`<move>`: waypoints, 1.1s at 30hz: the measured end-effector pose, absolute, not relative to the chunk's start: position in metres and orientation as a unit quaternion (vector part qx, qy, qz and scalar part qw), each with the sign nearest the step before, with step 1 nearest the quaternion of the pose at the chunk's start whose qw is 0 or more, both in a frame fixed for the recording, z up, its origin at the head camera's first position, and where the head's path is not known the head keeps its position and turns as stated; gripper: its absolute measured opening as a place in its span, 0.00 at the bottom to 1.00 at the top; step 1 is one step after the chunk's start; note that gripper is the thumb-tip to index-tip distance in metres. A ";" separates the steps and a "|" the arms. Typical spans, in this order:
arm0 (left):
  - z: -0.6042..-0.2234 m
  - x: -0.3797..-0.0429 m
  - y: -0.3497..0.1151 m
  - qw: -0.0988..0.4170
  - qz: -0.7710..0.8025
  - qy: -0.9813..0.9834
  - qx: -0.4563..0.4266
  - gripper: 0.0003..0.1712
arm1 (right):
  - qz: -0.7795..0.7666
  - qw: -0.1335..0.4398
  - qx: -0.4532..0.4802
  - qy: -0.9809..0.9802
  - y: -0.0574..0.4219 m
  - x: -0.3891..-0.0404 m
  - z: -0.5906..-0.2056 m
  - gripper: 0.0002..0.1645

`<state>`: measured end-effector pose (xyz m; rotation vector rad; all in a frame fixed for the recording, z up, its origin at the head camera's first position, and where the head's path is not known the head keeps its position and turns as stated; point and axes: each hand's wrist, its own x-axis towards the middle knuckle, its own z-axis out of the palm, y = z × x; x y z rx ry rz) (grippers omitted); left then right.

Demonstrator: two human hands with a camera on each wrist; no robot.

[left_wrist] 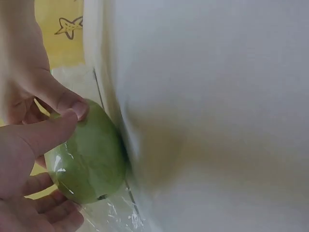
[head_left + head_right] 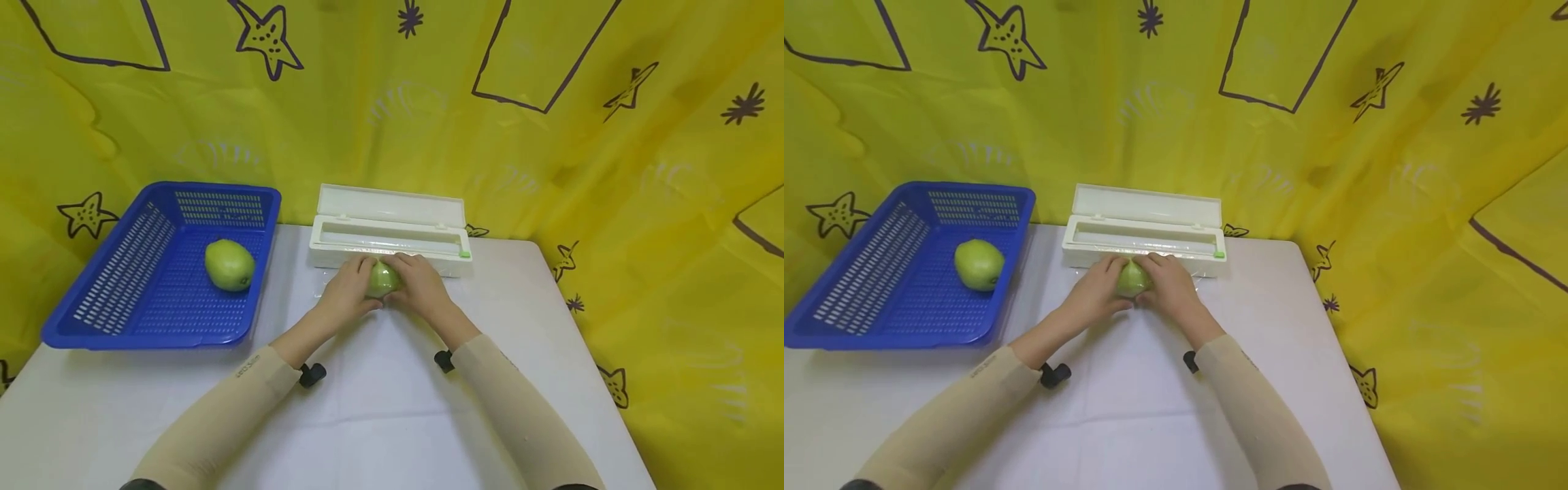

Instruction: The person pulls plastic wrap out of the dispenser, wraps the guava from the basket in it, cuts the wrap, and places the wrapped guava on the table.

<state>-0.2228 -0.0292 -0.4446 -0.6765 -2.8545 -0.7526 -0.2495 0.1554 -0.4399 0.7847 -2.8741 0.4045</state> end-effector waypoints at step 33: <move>-0.439 -0.237 -0.014 0.108 -0.086 -0.966 -0.218 0.41 | 0.158 0.183 0.282 -0.928 0.153 -0.225 -0.455 0.45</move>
